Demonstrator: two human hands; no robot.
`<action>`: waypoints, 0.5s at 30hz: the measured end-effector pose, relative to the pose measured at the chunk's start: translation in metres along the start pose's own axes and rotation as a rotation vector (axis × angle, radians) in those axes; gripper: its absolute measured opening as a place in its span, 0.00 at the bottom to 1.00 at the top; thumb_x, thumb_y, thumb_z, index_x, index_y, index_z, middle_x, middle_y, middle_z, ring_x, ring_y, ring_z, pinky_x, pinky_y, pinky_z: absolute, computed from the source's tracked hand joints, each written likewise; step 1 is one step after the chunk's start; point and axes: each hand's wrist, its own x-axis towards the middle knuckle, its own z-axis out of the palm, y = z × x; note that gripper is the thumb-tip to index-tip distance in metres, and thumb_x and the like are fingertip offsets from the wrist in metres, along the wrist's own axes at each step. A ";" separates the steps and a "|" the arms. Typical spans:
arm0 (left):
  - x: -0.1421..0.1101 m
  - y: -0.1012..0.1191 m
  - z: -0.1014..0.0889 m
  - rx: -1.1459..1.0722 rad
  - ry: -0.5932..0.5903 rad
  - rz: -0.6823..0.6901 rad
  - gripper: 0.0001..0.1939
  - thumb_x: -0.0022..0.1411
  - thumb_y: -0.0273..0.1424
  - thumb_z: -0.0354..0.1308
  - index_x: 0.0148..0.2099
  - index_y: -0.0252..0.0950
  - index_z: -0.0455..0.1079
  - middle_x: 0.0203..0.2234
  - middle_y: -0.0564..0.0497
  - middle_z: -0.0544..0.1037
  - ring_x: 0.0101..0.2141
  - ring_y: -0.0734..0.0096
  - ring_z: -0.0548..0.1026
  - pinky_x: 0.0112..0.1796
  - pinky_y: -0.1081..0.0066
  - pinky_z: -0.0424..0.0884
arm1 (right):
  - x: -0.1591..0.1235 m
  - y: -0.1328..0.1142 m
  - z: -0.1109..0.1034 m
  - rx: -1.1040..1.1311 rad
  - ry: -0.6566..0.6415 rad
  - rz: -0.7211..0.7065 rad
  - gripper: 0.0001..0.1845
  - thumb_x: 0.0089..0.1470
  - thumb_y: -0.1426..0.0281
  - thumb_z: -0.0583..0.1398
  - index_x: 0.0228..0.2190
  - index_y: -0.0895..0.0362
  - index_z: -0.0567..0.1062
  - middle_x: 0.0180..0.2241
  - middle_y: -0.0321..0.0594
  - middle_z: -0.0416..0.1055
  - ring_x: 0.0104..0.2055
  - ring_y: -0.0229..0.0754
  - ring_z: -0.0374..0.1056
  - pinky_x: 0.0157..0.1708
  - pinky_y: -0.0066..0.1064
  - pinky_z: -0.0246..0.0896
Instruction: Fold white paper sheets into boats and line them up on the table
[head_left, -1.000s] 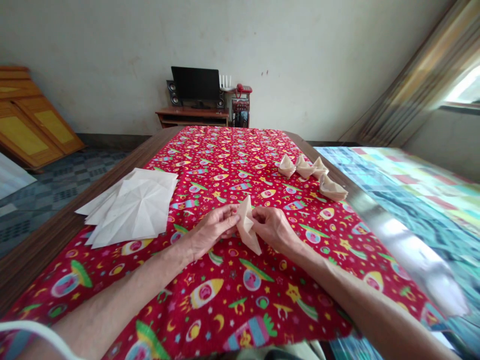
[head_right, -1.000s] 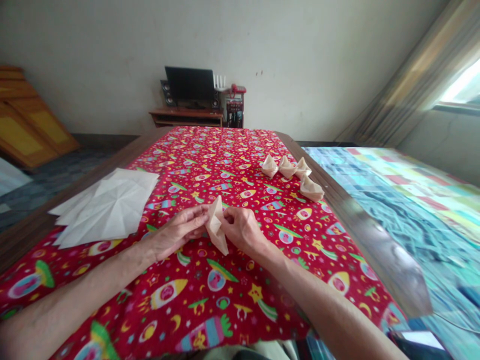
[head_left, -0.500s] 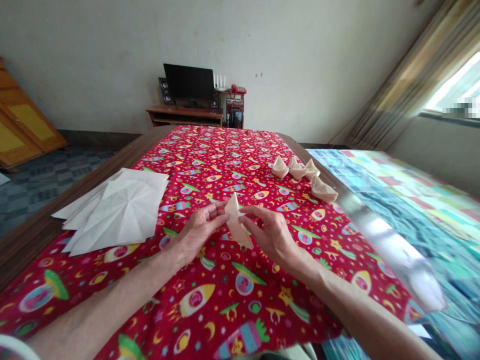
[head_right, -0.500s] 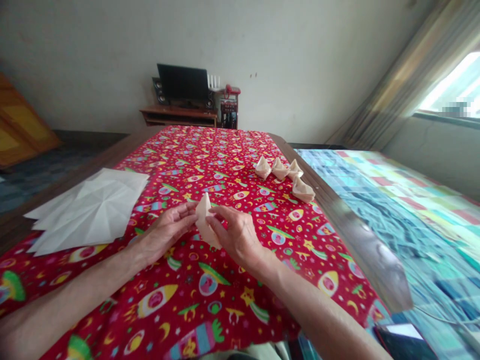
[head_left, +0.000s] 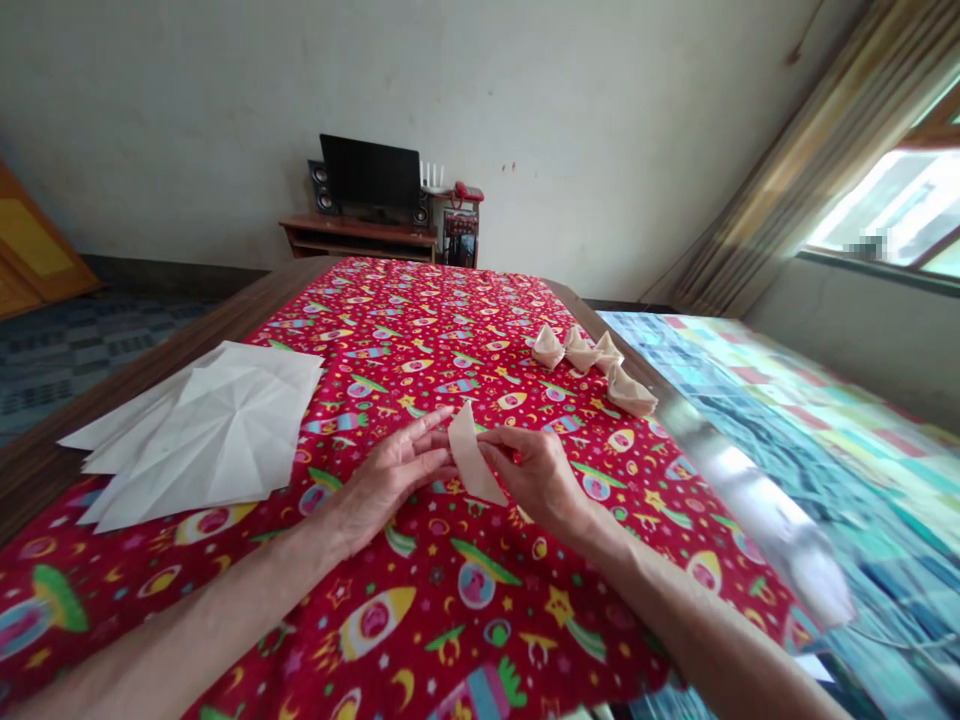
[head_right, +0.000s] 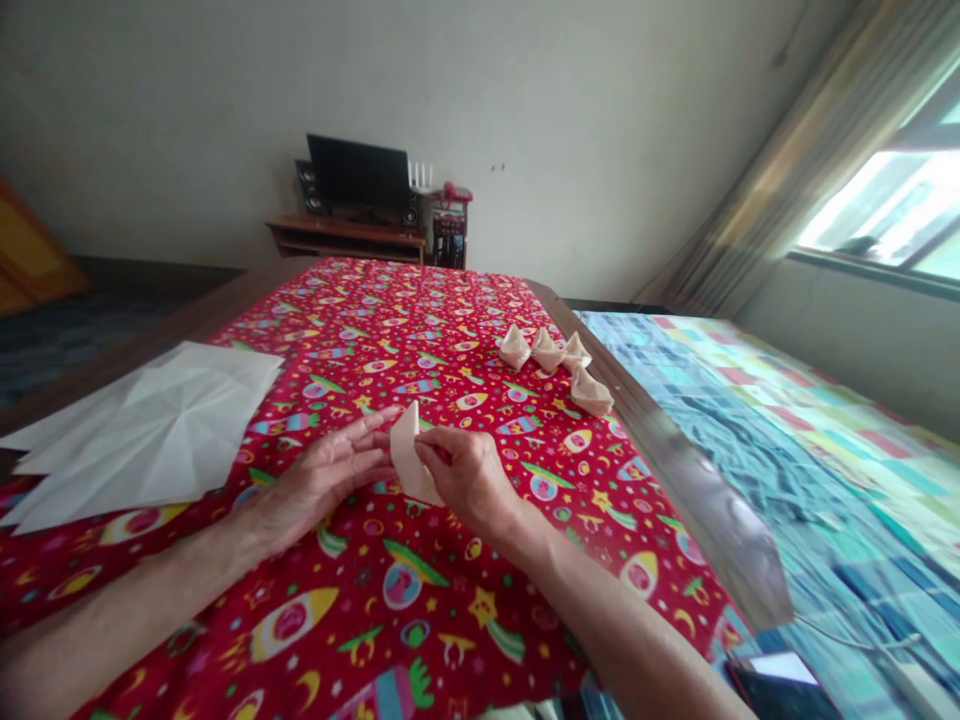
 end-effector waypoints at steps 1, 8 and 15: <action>-0.001 0.000 0.000 -0.007 -0.006 0.000 0.28 0.58 0.29 0.61 0.60 0.38 0.59 0.45 0.46 0.75 0.44 0.65 0.75 0.45 0.70 0.69 | 0.001 0.002 -0.002 -0.013 -0.007 0.009 0.09 0.54 0.72 0.58 0.31 0.57 0.79 0.24 0.34 0.75 0.24 0.33 0.68 0.25 0.21 0.57; -0.004 -0.001 0.000 0.009 0.004 -0.039 0.25 0.57 0.30 0.61 0.56 0.39 0.63 0.49 0.46 0.72 0.46 0.58 0.74 0.46 0.65 0.69 | 0.020 0.028 -0.048 -0.194 0.067 0.042 0.12 0.55 0.66 0.57 0.31 0.56 0.79 0.24 0.36 0.75 0.25 0.36 0.67 0.25 0.25 0.58; -0.001 -0.005 -0.005 0.130 -0.030 -0.011 0.19 0.56 0.34 0.62 0.51 0.42 0.71 0.46 0.48 0.74 0.43 0.61 0.75 0.43 0.70 0.70 | 0.048 0.085 -0.157 -0.695 0.311 0.129 0.16 0.52 0.64 0.55 0.30 0.60 0.80 0.19 0.38 0.72 0.22 0.36 0.63 0.22 0.25 0.50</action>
